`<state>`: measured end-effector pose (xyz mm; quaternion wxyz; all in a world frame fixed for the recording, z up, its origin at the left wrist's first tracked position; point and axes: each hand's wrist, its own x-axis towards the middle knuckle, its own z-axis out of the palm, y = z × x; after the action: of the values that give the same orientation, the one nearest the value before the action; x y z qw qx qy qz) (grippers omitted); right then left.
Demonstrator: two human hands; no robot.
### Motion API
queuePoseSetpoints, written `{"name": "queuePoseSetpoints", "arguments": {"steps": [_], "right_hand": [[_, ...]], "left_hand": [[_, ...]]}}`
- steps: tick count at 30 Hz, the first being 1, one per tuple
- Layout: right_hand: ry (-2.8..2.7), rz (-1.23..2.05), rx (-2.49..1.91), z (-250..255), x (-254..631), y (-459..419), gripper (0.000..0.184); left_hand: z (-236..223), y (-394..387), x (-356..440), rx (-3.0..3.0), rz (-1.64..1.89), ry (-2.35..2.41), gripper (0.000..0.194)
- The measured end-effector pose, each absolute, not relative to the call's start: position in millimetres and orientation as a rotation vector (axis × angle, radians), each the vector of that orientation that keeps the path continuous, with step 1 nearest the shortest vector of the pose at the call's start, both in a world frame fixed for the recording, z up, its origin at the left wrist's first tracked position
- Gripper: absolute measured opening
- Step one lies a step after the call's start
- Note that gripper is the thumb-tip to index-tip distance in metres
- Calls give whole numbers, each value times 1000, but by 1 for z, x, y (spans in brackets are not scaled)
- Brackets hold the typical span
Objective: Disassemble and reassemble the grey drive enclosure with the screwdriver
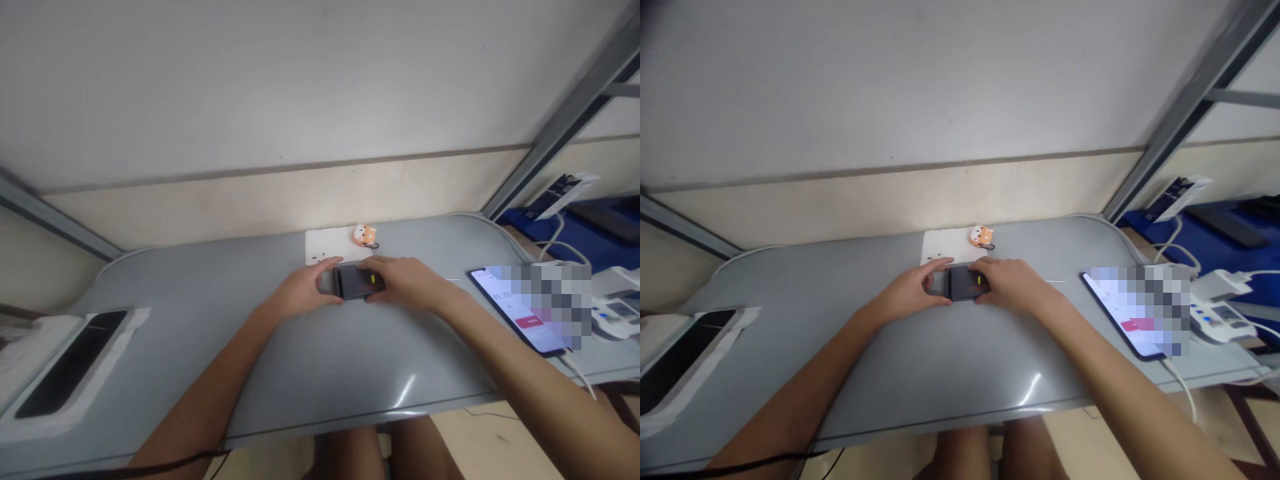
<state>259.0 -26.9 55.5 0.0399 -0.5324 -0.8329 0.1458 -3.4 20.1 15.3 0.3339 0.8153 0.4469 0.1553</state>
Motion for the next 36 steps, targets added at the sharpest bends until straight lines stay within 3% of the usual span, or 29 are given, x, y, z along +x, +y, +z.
{"name": "queuePoseSetpoints", "arguments": {"steps": [8,13,17,22,25,31,36], "right_hand": [[-2464,546,-1452,45,256,-24,53],[-1934,764,-1272,63,252,-10,37],[-1178,765,-1123,62,253,24,56],[-758,955,-1147,19,252,52,64],[-796,1021,-1157,-3,244,49,65],[-1057,956,-1257,-6,234,40,66],[-1140,935,-1304,-6,234,42,64]], "left_hand": [[12,22,-5,2264,399,1070,86],[13,15,2,2378,423,1003,75],[6,12,5,2448,480,1022,62],[0,13,7,2484,550,1012,66],[2,13,9,2470,595,1017,60],[6,10,10,2497,705,1027,30],[5,11,10,2508,812,1040,32]]}}
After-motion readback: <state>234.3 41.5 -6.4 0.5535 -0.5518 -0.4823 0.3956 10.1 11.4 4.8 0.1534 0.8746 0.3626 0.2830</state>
